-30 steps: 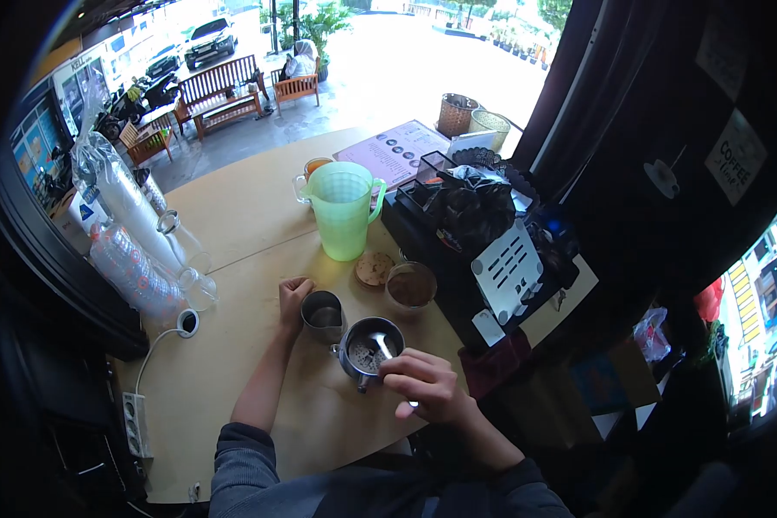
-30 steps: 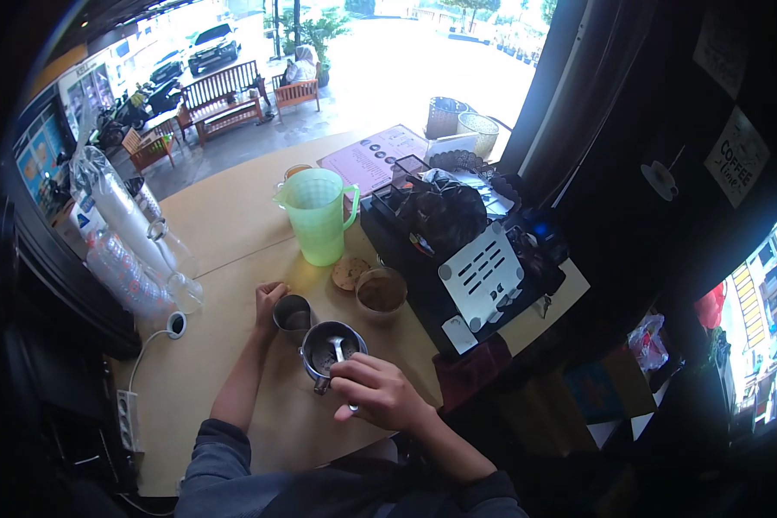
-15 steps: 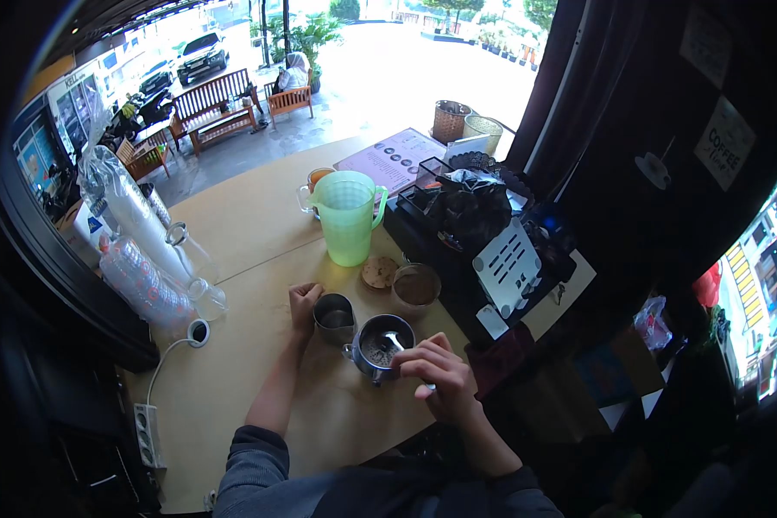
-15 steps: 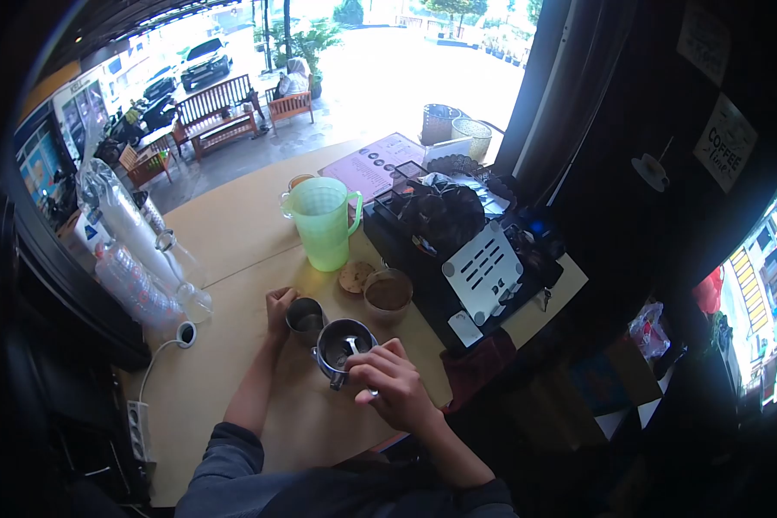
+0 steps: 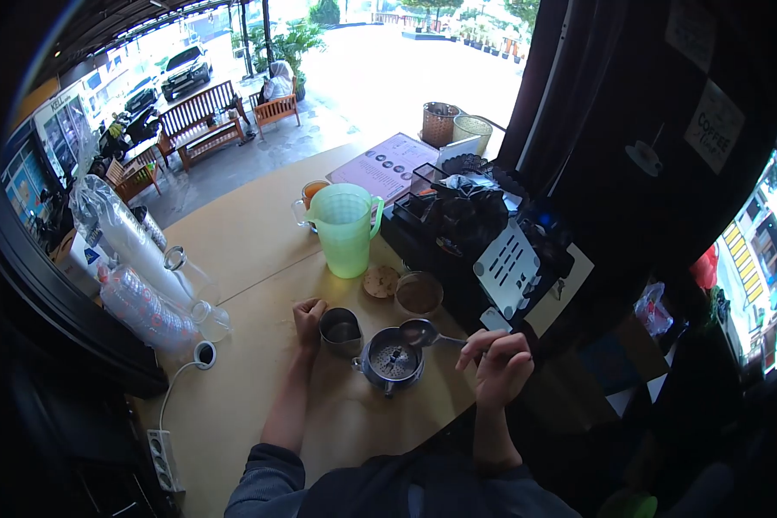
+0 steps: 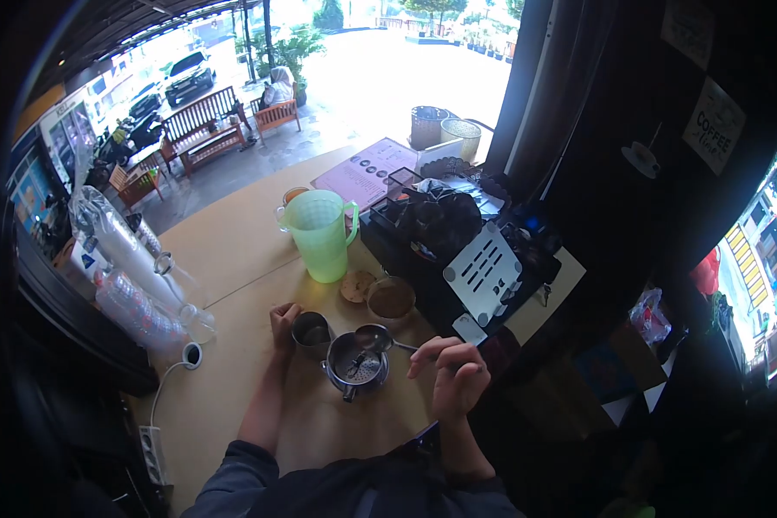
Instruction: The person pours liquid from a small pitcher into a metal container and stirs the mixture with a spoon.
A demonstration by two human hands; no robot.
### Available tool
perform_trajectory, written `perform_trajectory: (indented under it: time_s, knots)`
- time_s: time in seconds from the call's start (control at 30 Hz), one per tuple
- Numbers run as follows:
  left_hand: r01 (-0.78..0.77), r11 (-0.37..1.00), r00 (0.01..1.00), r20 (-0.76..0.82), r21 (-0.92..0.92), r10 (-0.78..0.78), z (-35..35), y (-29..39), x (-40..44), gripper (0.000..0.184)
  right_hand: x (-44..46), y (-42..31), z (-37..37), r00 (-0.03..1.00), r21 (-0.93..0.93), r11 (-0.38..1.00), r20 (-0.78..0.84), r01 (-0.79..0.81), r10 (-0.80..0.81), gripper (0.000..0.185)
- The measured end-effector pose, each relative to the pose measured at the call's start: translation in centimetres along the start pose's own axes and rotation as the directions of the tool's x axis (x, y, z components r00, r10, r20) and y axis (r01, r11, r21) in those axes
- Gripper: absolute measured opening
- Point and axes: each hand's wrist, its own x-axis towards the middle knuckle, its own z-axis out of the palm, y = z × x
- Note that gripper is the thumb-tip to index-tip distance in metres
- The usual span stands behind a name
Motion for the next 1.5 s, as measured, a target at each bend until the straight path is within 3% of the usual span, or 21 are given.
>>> perform_trajectory:
  time_s: [0.2,0.3,0.37,0.4,0.5,0.57,0.6,0.67,0.73,0.87,0.93,1.3,1.5]
  knots:
    - [-0.016,1.000,1.000,-0.026,0.011,0.016,-0.4,-0.7,0.2,0.030,1.7,-1.0,0.0,0.993,0.042,0.998,0.110,-0.037,0.033,0.045]
    - [-0.018,0.999,1.000,-0.018,0.033,0.019,-0.5,-0.9,0.1,0.030,1.6,-1.1,0.1,0.983,-0.062,0.997,0.181,0.047,-0.035,0.046]
    - [-0.019,0.999,1.000,-0.022,0.036,0.020,-0.4,-1.0,0.2,0.030,2.0,-1.2,-0.2,0.919,-0.157,0.986,0.394,0.049,0.017,0.046]
    - [-0.012,0.999,1.000,-0.019,0.037,0.013,-0.3,-0.5,0.0,0.030,1.9,-1.0,-0.2,0.919,-0.158,0.986,0.393,0.047,0.019,0.046]
    - [0.006,0.999,1.000,-0.009,0.041,-0.005,-0.6,-0.9,0.2,0.030,1.0,-0.4,-0.6,0.945,-0.154,0.984,0.325,0.095,-0.040,0.048]
    - [0.006,0.999,1.000,-0.001,0.049,-0.006,-0.7,-1.3,0.2,0.029,0.5,-0.2,-1.2,1.000,-0.027,1.000,0.023,-0.009,0.010,0.047]
    - [0.010,0.999,1.000,-0.016,0.048,-0.009,-0.4,-0.8,0.0,0.029,0.7,0.1,-1.6,1.000,-0.026,1.000,0.021,-0.011,0.011,0.047]
    - [0.013,0.999,1.000,-0.028,0.050,-0.011,-0.2,-0.3,0.0,0.030,1.4,0.9,-2.2,0.971,-0.006,1.000,-0.240,-0.015,0.013,0.048]
    - [0.034,0.999,0.999,-0.014,0.035,-0.034,-0.3,-0.3,-0.1,0.030,2.1,2.0,-2.7,0.956,-0.062,0.998,-0.293,-0.029,0.010,0.046]
    - [0.035,0.999,0.999,-0.017,0.037,-0.034,-0.4,-0.5,-0.1,0.032,2.6,4.0,-3.3,0.989,-0.222,0.967,-0.109,-0.122,0.100,0.044]
    - [0.056,0.998,0.998,-0.023,0.028,-0.055,-0.2,-0.1,-0.1,0.032,2.8,5.5,-3.3,0.989,-0.379,0.925,0.128,-0.018,0.071,0.044]
    - [0.084,0.996,0.996,-0.006,0.017,-0.083,-0.1,0.4,-0.3,0.033,4.5,10.1,-2.7,0.921,-0.522,0.852,0.344,0.027,0.182,0.033]
    - [0.091,0.996,0.996,-0.003,0.006,-0.091,-0.2,0.2,-0.2,0.033,4.5,10.9,-2.8,0.911,-0.502,0.865,0.353,-0.007,0.212,0.033]
